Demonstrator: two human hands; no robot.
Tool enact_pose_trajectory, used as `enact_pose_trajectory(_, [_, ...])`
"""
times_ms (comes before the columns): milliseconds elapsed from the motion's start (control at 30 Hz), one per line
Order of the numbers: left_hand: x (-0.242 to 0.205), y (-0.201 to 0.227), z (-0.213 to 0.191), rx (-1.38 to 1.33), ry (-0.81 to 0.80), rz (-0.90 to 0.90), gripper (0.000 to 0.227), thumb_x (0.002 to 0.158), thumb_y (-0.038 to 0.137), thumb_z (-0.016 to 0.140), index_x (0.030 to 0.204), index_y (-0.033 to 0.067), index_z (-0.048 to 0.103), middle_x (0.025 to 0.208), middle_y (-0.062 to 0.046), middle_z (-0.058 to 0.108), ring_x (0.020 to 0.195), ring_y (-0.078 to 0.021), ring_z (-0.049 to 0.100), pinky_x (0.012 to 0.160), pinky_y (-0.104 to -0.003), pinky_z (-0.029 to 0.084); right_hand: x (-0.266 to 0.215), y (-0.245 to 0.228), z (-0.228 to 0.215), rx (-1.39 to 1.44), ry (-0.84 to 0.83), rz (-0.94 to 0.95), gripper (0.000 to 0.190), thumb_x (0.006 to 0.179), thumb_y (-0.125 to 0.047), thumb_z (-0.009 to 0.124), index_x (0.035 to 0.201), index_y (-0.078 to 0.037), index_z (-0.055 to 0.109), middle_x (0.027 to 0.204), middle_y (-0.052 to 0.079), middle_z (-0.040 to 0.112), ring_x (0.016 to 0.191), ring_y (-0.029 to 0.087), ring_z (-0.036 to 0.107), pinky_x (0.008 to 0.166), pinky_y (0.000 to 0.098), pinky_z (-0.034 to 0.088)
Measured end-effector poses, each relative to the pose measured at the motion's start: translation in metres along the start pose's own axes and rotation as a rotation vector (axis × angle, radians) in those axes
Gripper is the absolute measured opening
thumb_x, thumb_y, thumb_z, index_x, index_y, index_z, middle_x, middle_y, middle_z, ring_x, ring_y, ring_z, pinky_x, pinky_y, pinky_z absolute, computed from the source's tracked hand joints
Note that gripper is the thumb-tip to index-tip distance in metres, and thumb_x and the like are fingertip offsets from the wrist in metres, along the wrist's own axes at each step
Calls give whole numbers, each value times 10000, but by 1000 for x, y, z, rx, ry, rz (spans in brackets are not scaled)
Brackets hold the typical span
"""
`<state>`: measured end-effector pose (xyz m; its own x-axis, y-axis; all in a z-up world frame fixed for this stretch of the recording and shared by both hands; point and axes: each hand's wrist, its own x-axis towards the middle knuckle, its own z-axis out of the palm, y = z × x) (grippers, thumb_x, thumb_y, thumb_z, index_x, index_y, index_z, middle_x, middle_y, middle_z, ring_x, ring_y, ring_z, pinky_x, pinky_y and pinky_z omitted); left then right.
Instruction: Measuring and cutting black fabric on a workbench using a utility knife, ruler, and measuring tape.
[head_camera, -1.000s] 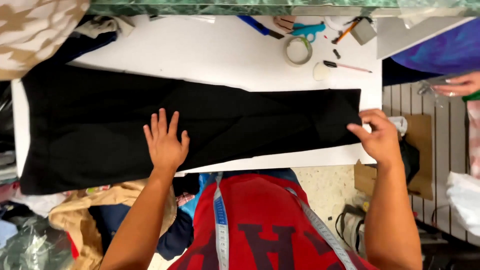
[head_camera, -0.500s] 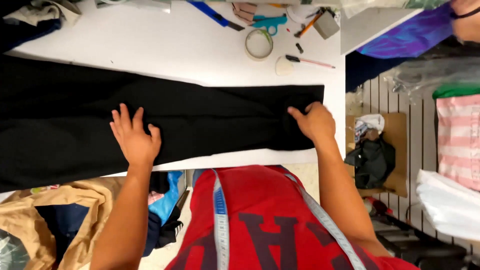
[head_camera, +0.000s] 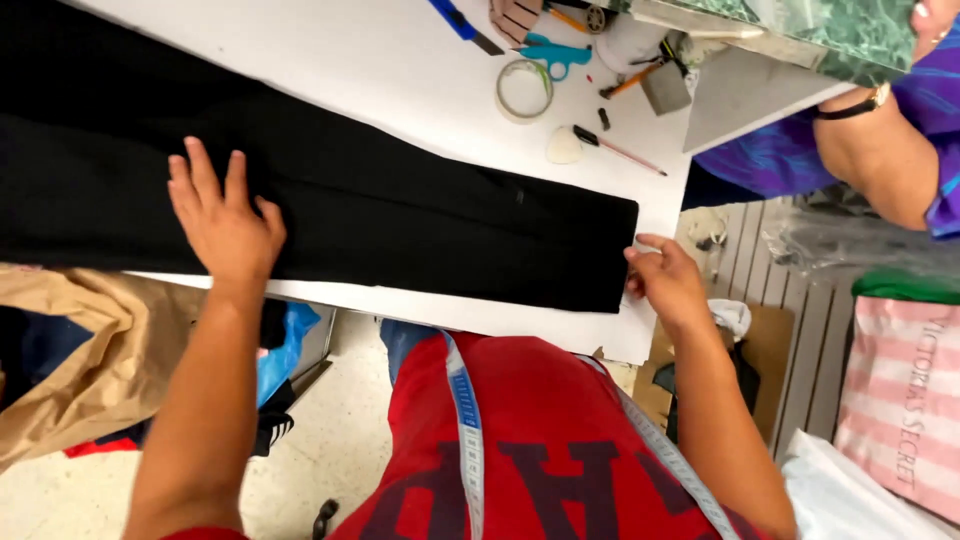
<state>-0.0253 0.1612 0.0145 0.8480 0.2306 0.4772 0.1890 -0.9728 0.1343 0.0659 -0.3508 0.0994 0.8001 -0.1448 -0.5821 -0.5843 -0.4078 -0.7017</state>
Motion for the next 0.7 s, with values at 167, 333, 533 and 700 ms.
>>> enact_pose_trajectory(167, [-60,66,5,-215,-60,-1,590,804,192,709,1388,111,684,1557,-211,471,1405,-466,444,1149,-566,298,8,54,3,-82,-287,-141,554,813,-91,844,1284,75,603,963,172,719,671,203,646,525,291,522])
enact_pose_trajectory(333, [-91,97,-6,-180,-326,-100,641,924,411,584,1532,216,536,1658,-157,349,1530,-429,235,1199,-612,102,11,31,-31,-414,-245,-276,307,827,-223,862,1002,-10,727,752,136,679,662,257,628,659,411,498])
enact_pose_trajectory(533, [-88,86,-15,-181,-417,-26,700,874,427,552,1555,288,473,1690,-97,295,1561,-387,182,1237,-584,68,18,65,-44,-273,-302,-326,447,865,-34,769,1273,74,623,737,136,689,515,192,583,578,330,504])
enact_pose_trajectory(700, [-106,89,9,-222,-211,-21,461,913,168,553,1319,329,699,1506,53,558,1483,-285,399,1227,-538,209,-2,55,-36,-406,-186,-199,1010,741,-136,862,1604,-107,338,1173,127,750,800,220,694,712,310,541])
